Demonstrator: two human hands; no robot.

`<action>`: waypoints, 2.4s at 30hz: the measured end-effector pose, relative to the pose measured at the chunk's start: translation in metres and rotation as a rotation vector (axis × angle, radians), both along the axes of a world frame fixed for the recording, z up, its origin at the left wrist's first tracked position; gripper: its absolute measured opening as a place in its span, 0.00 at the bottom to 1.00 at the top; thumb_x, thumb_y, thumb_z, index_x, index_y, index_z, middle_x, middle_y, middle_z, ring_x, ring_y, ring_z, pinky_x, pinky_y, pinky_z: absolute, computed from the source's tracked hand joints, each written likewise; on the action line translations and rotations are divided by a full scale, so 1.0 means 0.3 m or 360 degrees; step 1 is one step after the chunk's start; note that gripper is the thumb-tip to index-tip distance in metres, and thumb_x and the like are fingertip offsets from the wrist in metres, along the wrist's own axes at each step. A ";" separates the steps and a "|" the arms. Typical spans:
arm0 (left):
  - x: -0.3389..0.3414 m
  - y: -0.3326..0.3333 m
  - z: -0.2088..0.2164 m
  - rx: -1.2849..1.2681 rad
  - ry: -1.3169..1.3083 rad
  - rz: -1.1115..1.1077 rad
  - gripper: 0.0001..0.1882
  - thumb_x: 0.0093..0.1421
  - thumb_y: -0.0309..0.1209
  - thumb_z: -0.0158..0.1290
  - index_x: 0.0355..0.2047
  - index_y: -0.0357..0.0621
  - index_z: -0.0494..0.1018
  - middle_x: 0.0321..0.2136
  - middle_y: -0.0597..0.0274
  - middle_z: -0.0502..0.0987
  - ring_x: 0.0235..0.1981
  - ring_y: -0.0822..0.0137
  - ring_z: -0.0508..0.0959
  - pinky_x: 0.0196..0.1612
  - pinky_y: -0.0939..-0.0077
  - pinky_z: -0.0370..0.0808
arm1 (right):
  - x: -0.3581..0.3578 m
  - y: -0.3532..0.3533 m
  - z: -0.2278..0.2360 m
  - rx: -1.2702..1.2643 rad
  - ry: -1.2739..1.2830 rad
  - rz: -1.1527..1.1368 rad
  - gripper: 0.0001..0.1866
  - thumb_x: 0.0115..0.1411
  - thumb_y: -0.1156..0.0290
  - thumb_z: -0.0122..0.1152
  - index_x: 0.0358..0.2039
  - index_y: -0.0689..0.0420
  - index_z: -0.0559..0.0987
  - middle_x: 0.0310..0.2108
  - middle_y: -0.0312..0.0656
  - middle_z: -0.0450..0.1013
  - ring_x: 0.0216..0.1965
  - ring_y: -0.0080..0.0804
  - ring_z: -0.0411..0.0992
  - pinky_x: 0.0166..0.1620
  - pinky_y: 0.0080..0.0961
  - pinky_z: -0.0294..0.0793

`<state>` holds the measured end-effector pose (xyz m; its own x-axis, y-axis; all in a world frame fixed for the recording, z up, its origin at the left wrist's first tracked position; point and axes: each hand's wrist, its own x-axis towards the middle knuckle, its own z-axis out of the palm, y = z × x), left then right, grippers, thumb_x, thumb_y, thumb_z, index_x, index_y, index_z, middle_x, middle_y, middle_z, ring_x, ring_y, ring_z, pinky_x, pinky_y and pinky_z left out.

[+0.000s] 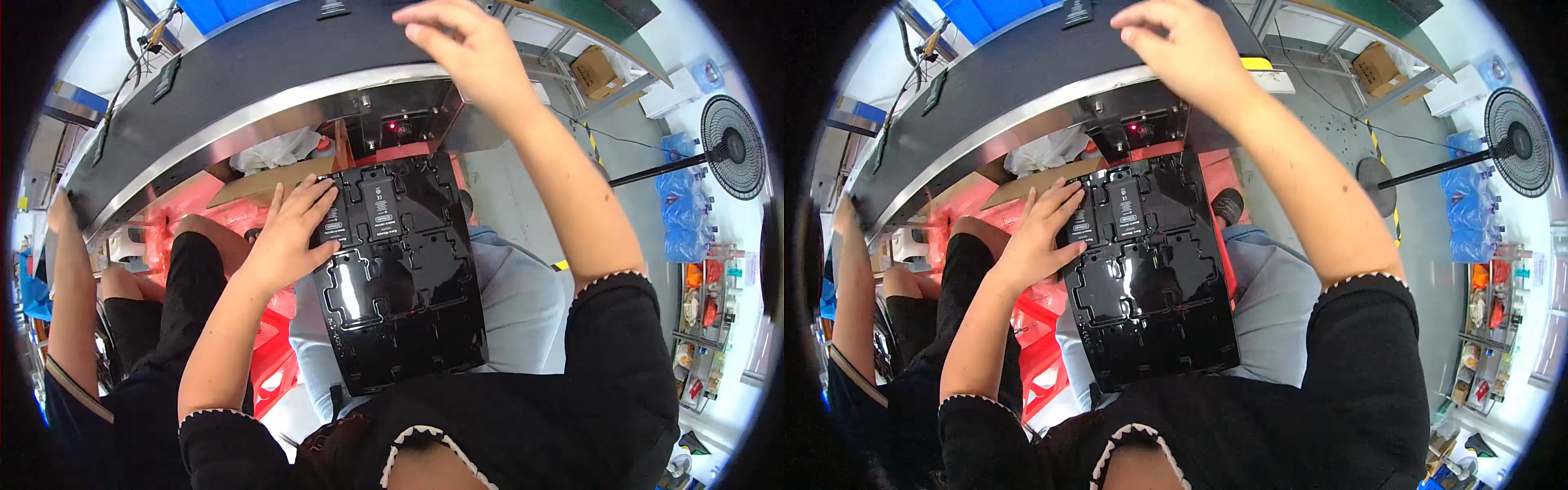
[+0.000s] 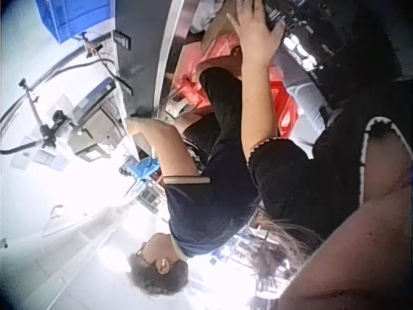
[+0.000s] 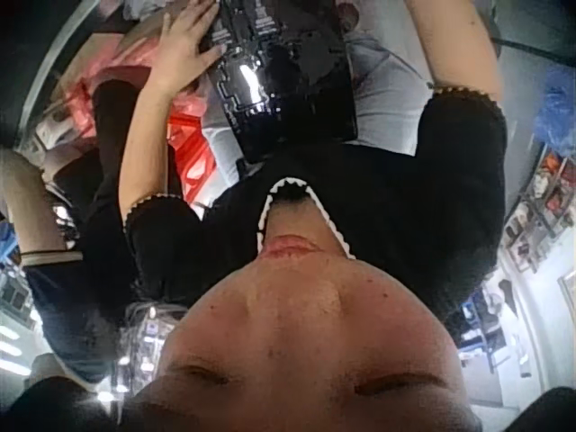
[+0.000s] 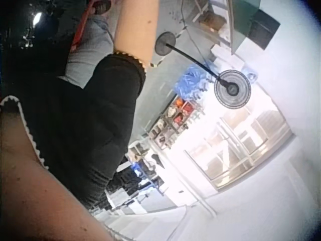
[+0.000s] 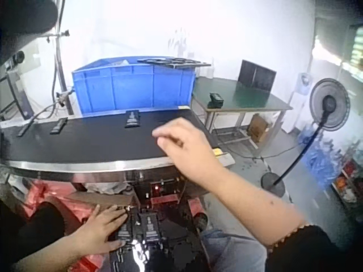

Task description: The person sits on a red stool and repeatedly picks up small black battery modules from a blue bin. They place the modules into a black plastic tray held on their lap, arranging them into a grid pattern. The person continues this repetitive process of picking and placing until the tray is filled.

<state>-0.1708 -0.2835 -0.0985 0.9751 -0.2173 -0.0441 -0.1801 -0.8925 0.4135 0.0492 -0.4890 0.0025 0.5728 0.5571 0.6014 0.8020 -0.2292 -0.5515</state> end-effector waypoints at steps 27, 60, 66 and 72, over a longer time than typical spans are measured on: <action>0.744 0.575 0.378 0.0085 -0.0017 0.0315 0.42 0.51 0.42 0.64 0.66 0.61 0.60 0.65 0.52 0.59 0.67 0.54 0.57 0.67 0.60 0.55 | -0.180 -0.143 -0.098 -0.0667 0.0687 0.0459 0.18 0.52 0.71 0.68 0.45 0.55 0.82 0.39 0.46 0.79 0.42 0.40 0.77 0.48 0.31 0.74; -0.288 -0.181 -0.010 -0.0325 -0.0003 0.0190 0.40 0.44 0.28 0.66 0.61 0.46 0.66 0.59 0.51 0.62 0.67 0.44 0.55 0.69 0.43 0.47 | -0.481 -0.234 -0.431 -0.0610 -0.0086 -0.0051 0.18 0.57 0.73 0.60 0.50 0.52 0.78 0.58 0.41 0.69 0.64 0.43 0.62 0.60 0.56 0.58; -0.345 -0.230 -0.086 -0.0508 -0.0078 0.0348 0.35 0.52 0.29 0.61 0.61 0.45 0.66 0.62 0.50 0.61 0.68 0.42 0.52 0.69 0.43 0.44 | -0.353 -0.084 -0.208 0.0120 -0.0114 0.0067 0.14 0.56 0.76 0.61 0.44 0.55 0.80 0.50 0.45 0.72 0.53 0.46 0.69 0.55 0.39 0.68; -0.346 -0.197 -0.085 -0.0567 -0.0062 0.0308 0.36 0.50 0.29 0.63 0.61 0.46 0.65 0.60 0.53 0.62 0.68 0.46 0.55 0.68 0.42 0.47 | -0.059 0.285 -0.042 0.0045 -0.0779 -0.0073 0.22 0.56 0.75 0.55 0.52 0.63 0.74 0.55 0.56 0.68 0.57 0.45 0.67 0.59 0.38 0.66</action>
